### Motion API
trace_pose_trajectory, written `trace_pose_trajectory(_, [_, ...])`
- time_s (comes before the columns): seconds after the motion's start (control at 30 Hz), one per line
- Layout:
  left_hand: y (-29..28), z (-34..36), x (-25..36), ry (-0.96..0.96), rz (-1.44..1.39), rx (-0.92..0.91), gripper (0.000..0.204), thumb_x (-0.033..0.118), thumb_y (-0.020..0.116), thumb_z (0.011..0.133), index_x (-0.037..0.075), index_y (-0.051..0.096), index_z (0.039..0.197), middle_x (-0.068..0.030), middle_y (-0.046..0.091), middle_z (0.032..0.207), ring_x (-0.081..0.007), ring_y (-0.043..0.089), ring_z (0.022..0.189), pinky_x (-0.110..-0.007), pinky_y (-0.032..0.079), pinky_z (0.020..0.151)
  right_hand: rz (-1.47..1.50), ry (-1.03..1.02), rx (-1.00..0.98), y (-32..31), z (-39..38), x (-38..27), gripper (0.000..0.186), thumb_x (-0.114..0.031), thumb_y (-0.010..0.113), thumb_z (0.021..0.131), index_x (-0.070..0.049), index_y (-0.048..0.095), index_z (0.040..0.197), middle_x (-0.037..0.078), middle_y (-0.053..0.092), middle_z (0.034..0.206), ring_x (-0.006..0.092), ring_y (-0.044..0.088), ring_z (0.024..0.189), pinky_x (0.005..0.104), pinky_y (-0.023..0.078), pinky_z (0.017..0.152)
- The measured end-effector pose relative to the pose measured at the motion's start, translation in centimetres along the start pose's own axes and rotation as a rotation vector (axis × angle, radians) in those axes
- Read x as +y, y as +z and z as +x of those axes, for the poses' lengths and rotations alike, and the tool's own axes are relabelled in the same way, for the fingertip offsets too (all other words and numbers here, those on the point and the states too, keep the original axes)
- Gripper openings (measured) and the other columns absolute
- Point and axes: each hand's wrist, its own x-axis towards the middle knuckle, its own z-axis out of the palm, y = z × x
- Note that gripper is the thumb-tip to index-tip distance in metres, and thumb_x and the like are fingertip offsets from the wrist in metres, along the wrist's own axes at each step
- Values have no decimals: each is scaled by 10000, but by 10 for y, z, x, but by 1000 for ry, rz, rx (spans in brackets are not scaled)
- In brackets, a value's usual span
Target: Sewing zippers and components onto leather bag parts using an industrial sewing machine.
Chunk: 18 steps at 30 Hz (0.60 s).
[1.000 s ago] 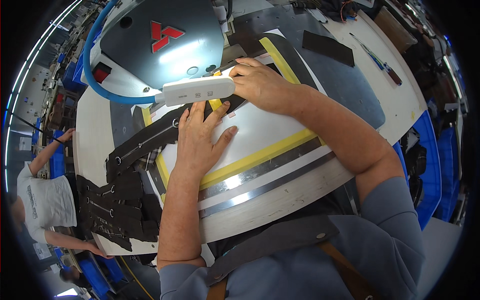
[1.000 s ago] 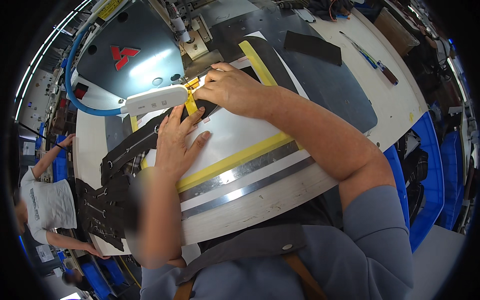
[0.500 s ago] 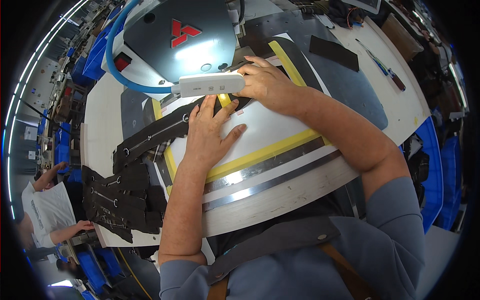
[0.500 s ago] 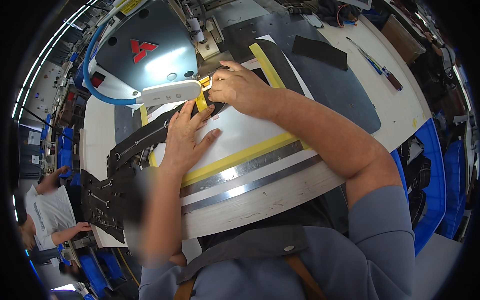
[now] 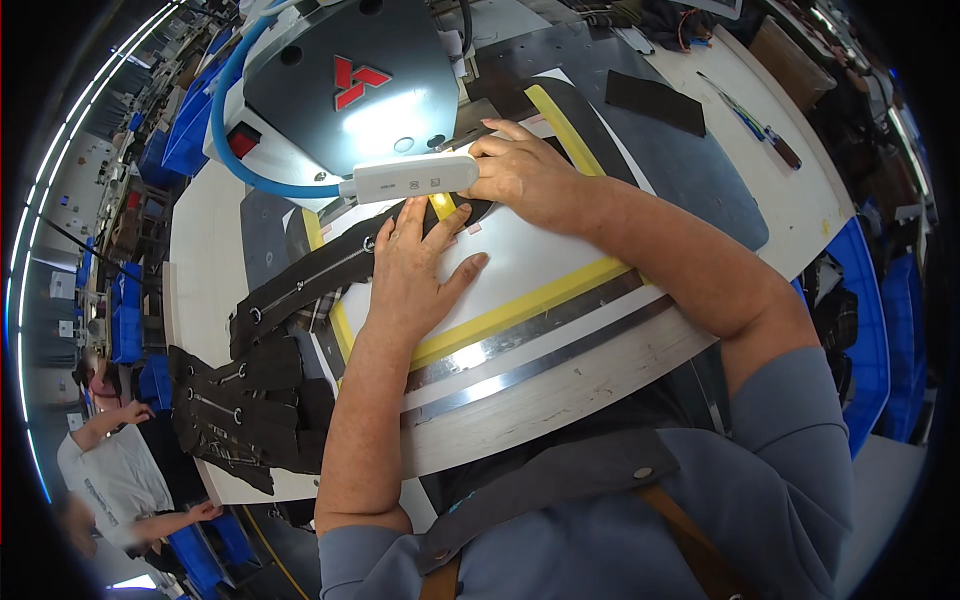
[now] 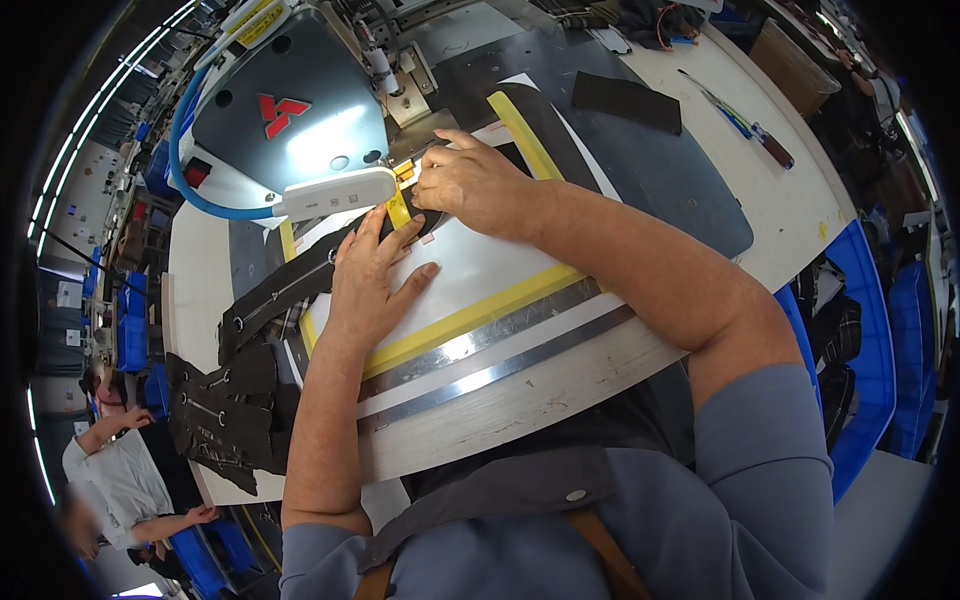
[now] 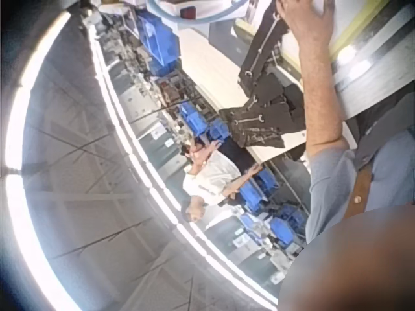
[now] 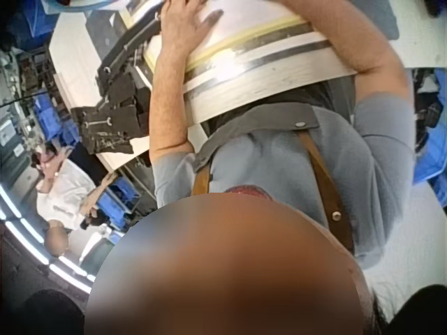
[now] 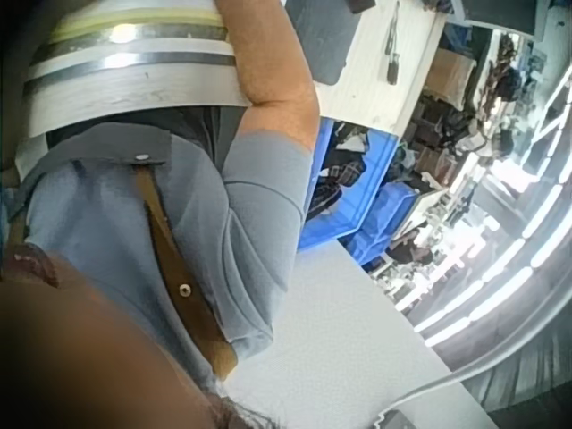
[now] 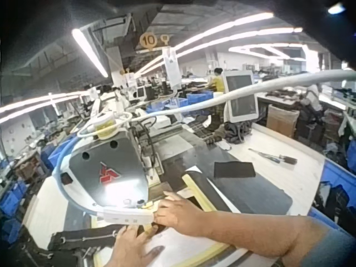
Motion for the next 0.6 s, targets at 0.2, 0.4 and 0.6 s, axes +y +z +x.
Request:
trace_pose_trajectory(0.2, [1,1,0,15,5,2,578,495,684,915,196,604,1404,-284,459,1483,-406,405,1432,-539,274,1174,-10,15,-69,-4,0,0,244,-90,588,881,-131,754,1056,-2,682,987,189,610,1092,503,346,1175])
trace_pose_trajectory(0.4, [1,2,0,20,6,7,581,469,705,906,190,602,1405,-281,469,1479,-407,412,1428,-549,286,1167,-5,14,-51,-4,0,-2,238,-89,584,887,-118,766,1037,-1,691,973,188,607,1089,501,341,1179])
trace_pose_trajectory(0.6, [1,6,-3,13,4,12,574,464,707,904,184,609,1396,-284,473,1475,-406,418,1424,-552,296,1162,-4,47,-108,-5,2,-1,253,-104,577,918,-115,755,1097,14,673,1024,177,593,1132,498,284,1217])
